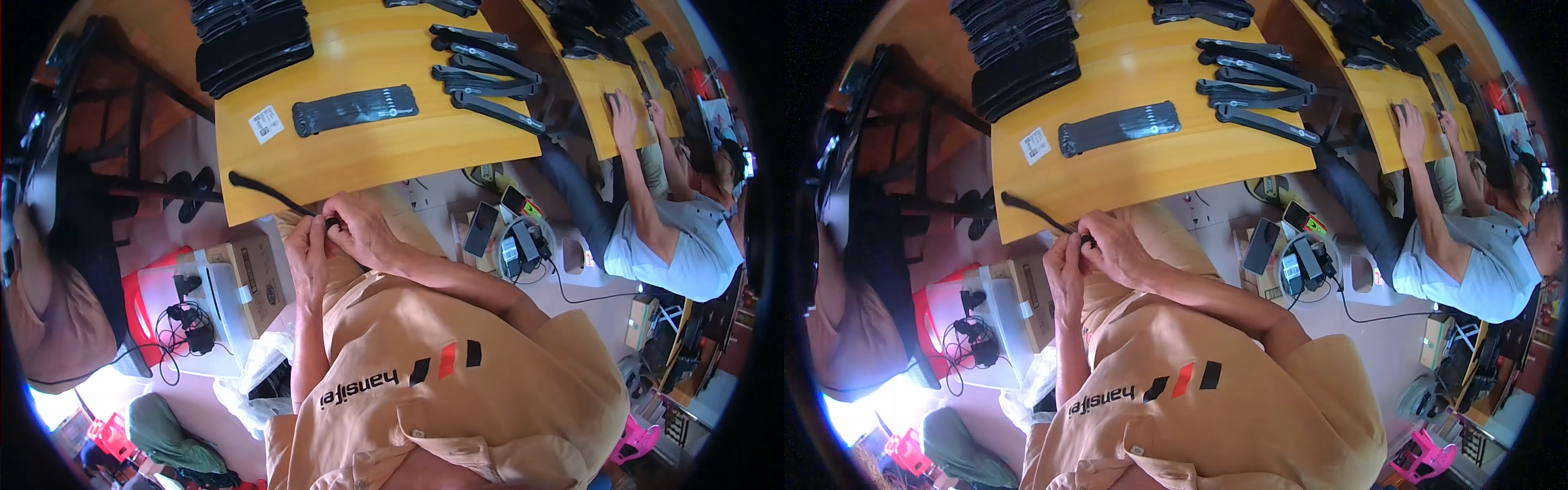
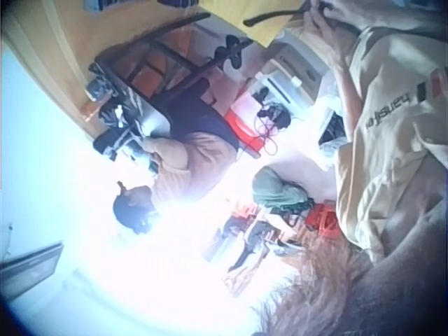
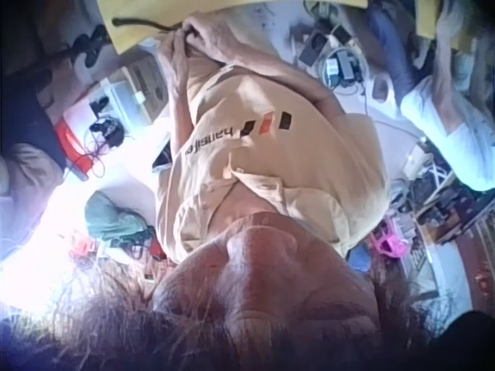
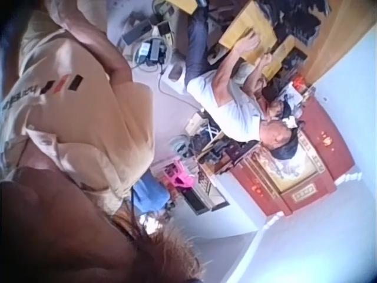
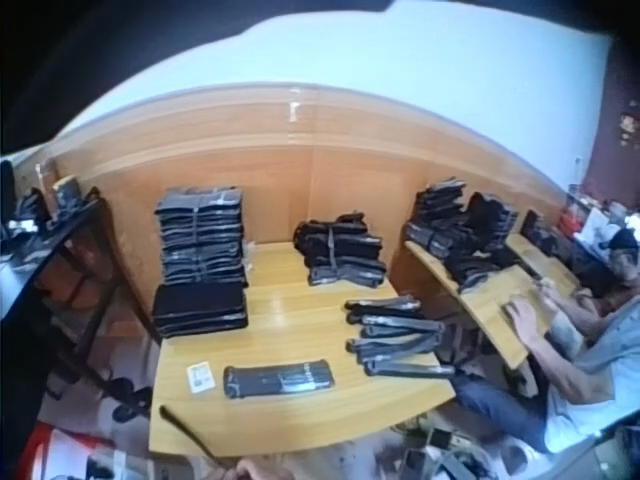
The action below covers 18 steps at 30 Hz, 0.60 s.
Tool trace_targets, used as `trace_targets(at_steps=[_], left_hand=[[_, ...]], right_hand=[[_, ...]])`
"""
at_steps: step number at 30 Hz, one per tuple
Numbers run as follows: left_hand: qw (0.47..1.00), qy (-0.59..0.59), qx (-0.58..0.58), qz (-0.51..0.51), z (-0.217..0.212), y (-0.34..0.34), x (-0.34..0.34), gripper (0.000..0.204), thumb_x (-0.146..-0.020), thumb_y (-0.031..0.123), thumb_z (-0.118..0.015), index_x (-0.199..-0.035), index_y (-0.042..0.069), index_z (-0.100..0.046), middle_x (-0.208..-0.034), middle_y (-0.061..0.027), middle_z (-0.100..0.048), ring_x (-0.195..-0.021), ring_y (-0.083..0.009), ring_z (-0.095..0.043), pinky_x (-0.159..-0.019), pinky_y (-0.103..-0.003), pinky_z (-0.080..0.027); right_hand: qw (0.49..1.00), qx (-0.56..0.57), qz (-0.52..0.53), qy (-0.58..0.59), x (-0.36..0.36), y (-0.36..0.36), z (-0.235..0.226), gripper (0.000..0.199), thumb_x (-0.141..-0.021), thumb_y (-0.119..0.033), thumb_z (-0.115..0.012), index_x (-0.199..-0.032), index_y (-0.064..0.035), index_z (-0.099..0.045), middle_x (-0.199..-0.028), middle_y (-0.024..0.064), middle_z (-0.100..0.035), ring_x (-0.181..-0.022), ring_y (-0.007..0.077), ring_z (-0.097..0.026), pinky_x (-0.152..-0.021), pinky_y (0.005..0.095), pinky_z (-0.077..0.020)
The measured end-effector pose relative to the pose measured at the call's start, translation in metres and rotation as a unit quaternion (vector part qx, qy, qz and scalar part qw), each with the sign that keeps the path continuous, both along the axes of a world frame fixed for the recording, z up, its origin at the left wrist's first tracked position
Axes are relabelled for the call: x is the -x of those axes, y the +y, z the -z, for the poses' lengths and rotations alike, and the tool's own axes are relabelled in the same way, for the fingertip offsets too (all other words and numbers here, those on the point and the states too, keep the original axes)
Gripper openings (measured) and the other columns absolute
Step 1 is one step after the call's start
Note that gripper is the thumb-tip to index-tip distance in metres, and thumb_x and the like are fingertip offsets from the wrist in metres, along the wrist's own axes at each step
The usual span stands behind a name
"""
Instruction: Manually attaching plastic buckles and clips to black fabric straps.
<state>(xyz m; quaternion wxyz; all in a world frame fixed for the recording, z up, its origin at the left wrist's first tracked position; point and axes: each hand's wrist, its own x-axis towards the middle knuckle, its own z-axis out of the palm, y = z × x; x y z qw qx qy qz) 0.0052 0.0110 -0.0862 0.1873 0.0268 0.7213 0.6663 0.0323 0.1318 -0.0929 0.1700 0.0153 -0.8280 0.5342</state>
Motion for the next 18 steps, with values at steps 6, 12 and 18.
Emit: trace_targets(at_steps=[6, 12, 18], left_hand=[[0.998, 0.062, 0.0, -0.02, 0.006, 0.001, 0.001, 0.028, -0.092, 0.015, -0.049, -0.068, 0.002, -0.055, -0.054, 0.0037, -0.044, -0.049, -0.0027, -0.038, -0.044, -0.019, -0.029], [0.993, 0.112, 0.03, -0.036, -0.003, 0.006, -0.001, 0.032, -0.09, 0.01, -0.051, -0.06, 0.0, -0.048, -0.051, 0.0031, -0.04, -0.05, -0.0036, -0.035, -0.044, -0.022, -0.026], [0.994, 0.1, 0.023, -0.044, -0.02, -0.001, 0.005, 0.033, -0.089, 0.014, -0.052, -0.057, 0.004, -0.049, -0.049, 0.0027, -0.042, -0.044, -0.003, -0.035, -0.041, -0.02, -0.024]], right_hand=[[0.996, 0.08, -0.002, -0.049, 0.002, 0.002, -0.009, 0.013, -0.071, -0.001, -0.058, -0.082, 0.0012, -0.051, -0.071, 0.0142, -0.054, -0.065, 0.0268, -0.054, -0.061, 0.0353, -0.0423], [0.969, 0.206, -0.033, -0.135, 0.003, 0.005, -0.006, 0.01, -0.074, 0.001, -0.053, -0.083, 0.0031, -0.054, -0.069, 0.0097, -0.056, -0.062, 0.017, -0.053, -0.057, 0.0293, -0.0429], [0.979, 0.163, -0.084, -0.085, 0.003, 0.012, -0.023, 0.013, -0.075, 0.0, -0.05, -0.088, 0.0025, -0.052, -0.072, 0.0114, -0.056, -0.065, 0.0204, -0.053, -0.061, 0.0311, -0.0428]])
